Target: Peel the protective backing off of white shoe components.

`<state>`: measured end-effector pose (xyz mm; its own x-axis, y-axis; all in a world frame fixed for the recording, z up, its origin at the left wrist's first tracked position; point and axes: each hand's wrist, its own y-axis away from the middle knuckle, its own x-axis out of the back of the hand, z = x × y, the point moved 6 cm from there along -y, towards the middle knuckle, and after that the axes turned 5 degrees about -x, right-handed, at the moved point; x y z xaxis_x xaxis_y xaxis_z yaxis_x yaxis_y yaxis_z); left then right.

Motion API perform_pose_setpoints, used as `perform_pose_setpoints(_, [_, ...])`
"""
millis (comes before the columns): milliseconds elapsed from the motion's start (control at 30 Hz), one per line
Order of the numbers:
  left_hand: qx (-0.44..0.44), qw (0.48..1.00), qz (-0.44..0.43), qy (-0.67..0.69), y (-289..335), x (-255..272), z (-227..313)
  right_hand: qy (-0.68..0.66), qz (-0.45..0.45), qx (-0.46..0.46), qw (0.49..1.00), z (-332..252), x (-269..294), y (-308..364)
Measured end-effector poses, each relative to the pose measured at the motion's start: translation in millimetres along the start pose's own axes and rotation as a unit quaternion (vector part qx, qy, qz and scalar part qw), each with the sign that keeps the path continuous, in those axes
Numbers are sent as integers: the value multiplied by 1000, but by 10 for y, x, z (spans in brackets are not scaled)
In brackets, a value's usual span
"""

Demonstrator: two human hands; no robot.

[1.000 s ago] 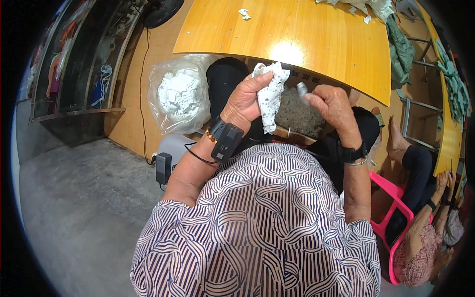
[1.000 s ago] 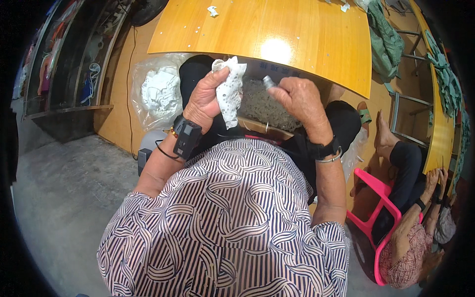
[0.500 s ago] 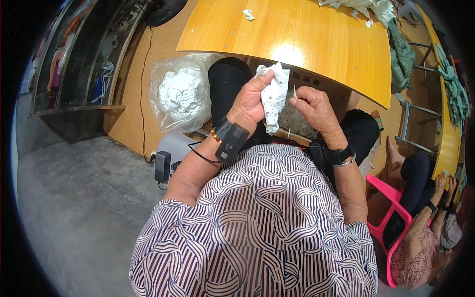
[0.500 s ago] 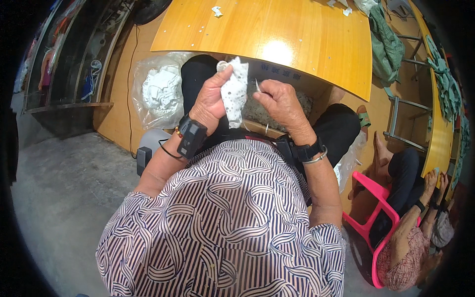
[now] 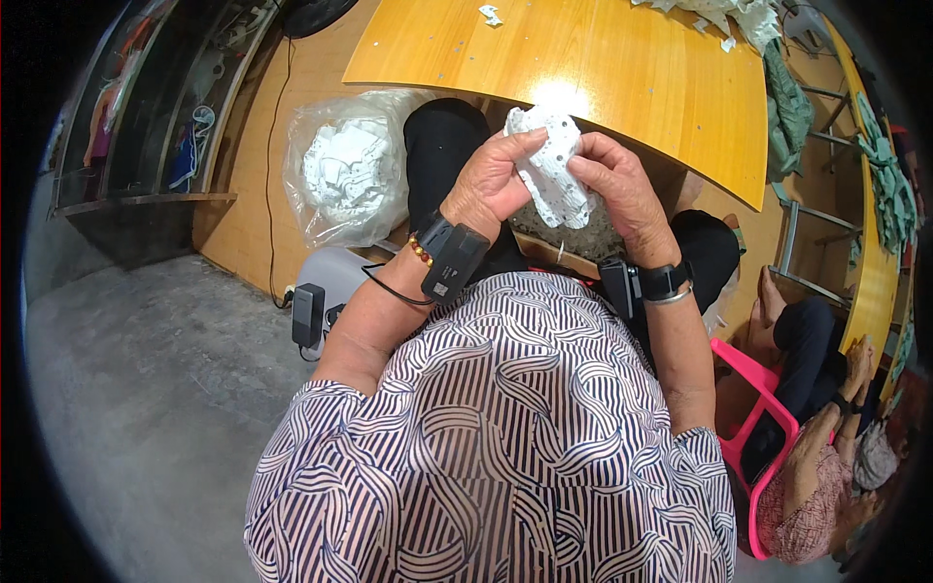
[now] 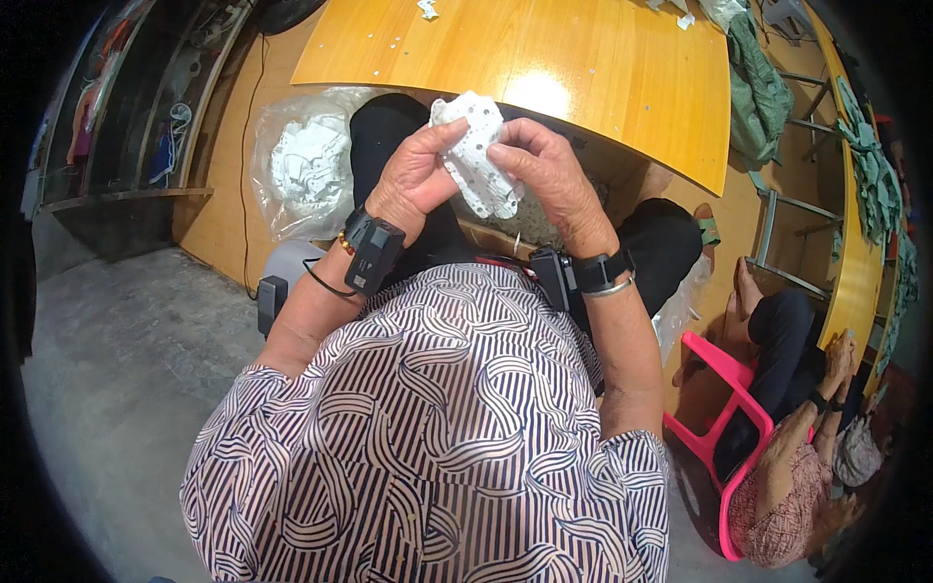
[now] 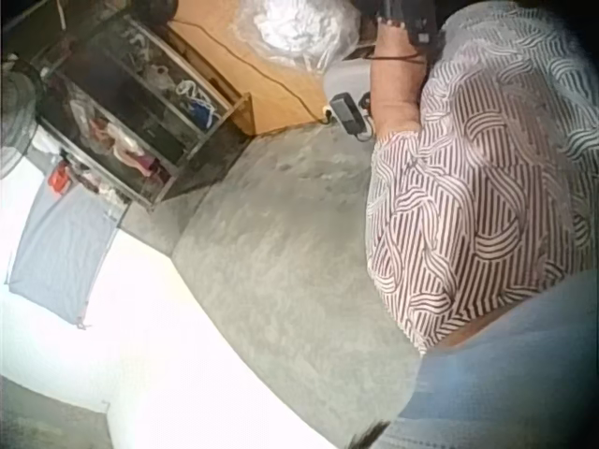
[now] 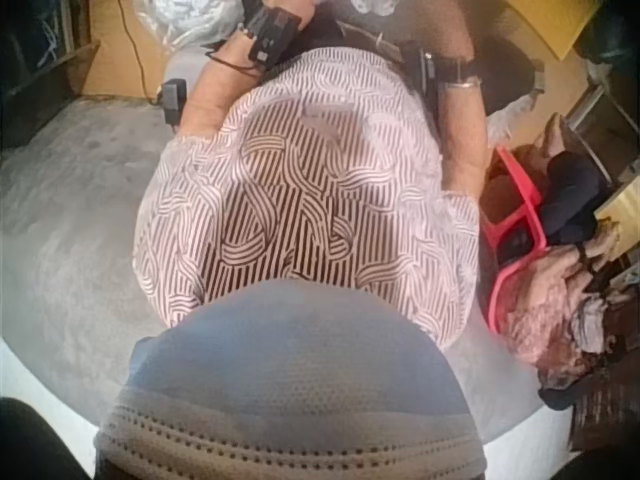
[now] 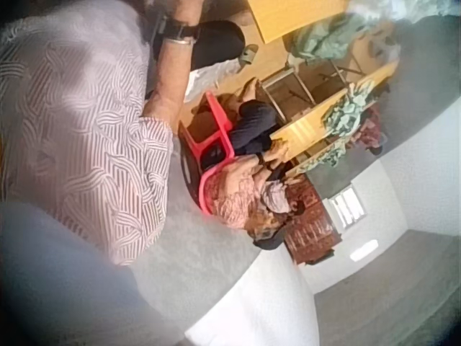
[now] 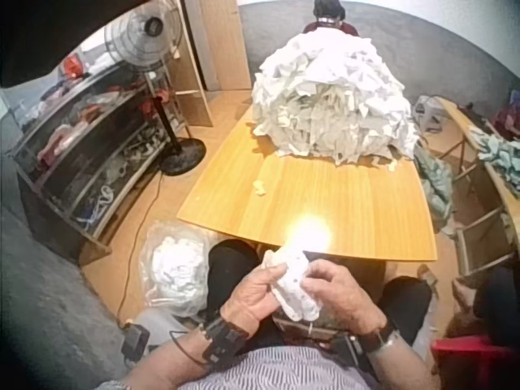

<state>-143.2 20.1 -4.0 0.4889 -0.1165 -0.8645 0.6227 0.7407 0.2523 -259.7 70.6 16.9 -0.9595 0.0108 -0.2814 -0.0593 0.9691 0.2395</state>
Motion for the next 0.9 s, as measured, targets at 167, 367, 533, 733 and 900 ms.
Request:
perform_pose_setpoints(167, [2, 1000, 5, 9, 26, 113, 102, -136, -1, -30, 990, 46, 79, 23])
perform_pose_setpoints(367, [17, 999, 2, -38, 140, 93, 126, -145, 13, -18, 989, -37, 152, 3])
perform_pose_setpoints(533, [14, 989, -6, -145, 254, 362, 309, -105, -57, -28, 992, -282, 33, 26])
perform_pose_setpoints(733, [-121, 944, -114, -285, 197, -24, 623, 75, -193, -69, 976, -522, -311, 107])
perform_pose_setpoints(900, [-8, 943, -204, -261, 217, -487, 117, 158, -231, -71, 957, -490, -410, -24])
